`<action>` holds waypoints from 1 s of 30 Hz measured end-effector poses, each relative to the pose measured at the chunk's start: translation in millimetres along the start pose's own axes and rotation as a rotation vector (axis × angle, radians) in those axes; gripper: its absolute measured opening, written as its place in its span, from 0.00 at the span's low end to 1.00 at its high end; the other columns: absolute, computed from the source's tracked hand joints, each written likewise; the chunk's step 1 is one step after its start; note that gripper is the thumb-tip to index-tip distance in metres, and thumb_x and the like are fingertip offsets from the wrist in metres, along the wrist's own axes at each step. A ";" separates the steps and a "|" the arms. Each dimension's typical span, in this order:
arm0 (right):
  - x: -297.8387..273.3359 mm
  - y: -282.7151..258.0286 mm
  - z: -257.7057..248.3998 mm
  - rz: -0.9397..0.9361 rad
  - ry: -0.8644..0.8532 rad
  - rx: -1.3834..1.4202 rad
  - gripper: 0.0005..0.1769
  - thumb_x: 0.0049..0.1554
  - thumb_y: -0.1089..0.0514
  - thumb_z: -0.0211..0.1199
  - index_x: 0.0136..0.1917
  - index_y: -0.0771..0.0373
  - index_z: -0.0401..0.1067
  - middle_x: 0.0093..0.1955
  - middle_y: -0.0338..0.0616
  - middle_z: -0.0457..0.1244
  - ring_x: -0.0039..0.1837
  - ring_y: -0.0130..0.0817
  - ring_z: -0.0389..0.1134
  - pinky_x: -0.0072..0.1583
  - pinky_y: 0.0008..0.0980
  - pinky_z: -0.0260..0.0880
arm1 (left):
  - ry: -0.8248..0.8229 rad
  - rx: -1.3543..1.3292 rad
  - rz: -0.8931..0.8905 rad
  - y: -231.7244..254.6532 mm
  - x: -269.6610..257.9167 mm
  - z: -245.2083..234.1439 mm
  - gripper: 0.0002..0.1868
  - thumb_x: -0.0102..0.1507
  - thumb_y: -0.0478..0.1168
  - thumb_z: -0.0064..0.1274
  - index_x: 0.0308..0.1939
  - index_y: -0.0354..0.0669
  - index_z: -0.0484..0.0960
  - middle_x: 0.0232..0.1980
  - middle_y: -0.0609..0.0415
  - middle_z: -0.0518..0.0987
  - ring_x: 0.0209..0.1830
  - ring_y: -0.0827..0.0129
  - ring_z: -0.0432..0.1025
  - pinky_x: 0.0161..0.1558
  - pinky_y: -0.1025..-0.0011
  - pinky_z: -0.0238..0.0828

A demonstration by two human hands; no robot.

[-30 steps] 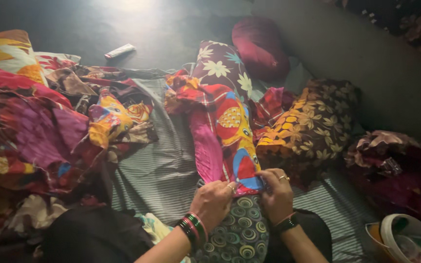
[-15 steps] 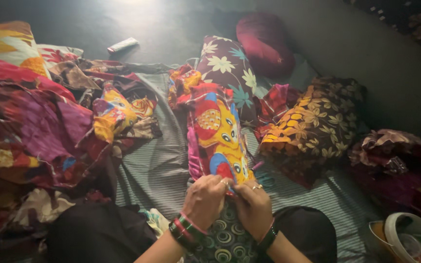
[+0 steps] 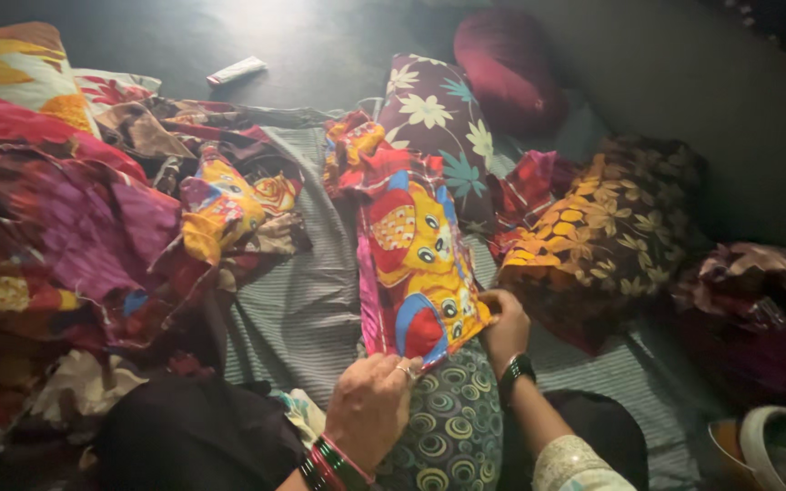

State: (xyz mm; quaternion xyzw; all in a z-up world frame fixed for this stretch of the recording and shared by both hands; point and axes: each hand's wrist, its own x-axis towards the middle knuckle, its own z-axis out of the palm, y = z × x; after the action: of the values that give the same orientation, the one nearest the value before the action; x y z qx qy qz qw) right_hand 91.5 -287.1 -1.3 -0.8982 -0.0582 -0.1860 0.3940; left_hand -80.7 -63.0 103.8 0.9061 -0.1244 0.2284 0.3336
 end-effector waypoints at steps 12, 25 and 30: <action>-18.3 -34.8 38.0 0.273 -0.029 0.323 0.08 0.58 0.56 0.61 0.42 0.62 0.72 0.38 0.41 0.71 0.42 0.25 0.72 0.45 0.31 0.72 | 0.111 0.186 -0.072 2.2 11.7 -34.4 0.21 0.54 0.44 0.60 0.44 0.32 0.80 0.37 0.45 0.77 0.40 0.52 0.73 0.45 0.58 0.68; -58.9 -127.9 21.1 -0.300 -0.222 0.078 0.22 0.37 0.53 0.75 0.43 0.63 0.73 0.37 0.50 0.67 0.40 0.47 0.71 0.42 0.42 0.70 | -0.126 0.137 -0.053 -62.8 -0.7 7.0 0.04 0.55 0.33 0.54 0.32 0.40 0.82 0.39 0.46 0.80 0.45 0.52 0.75 0.50 0.57 0.71; -14.8 25.4 74.4 -0.041 -0.028 -0.194 0.08 0.52 0.60 0.60 0.44 0.60 0.76 0.45 0.52 0.68 0.49 0.55 0.70 0.52 0.49 0.70 | 0.004 0.083 0.012 -65.7 -5.9 -3.0 0.06 0.54 0.34 0.55 0.34 0.39 0.82 0.39 0.45 0.80 0.44 0.50 0.74 0.48 0.55 0.70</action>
State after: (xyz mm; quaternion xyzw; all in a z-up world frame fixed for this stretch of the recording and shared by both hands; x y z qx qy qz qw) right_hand 105.6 -249.5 -70.4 -0.9333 -0.0639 -0.1862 0.3003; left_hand -62.0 -11.5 66.8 0.9180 -0.1197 0.2371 0.2945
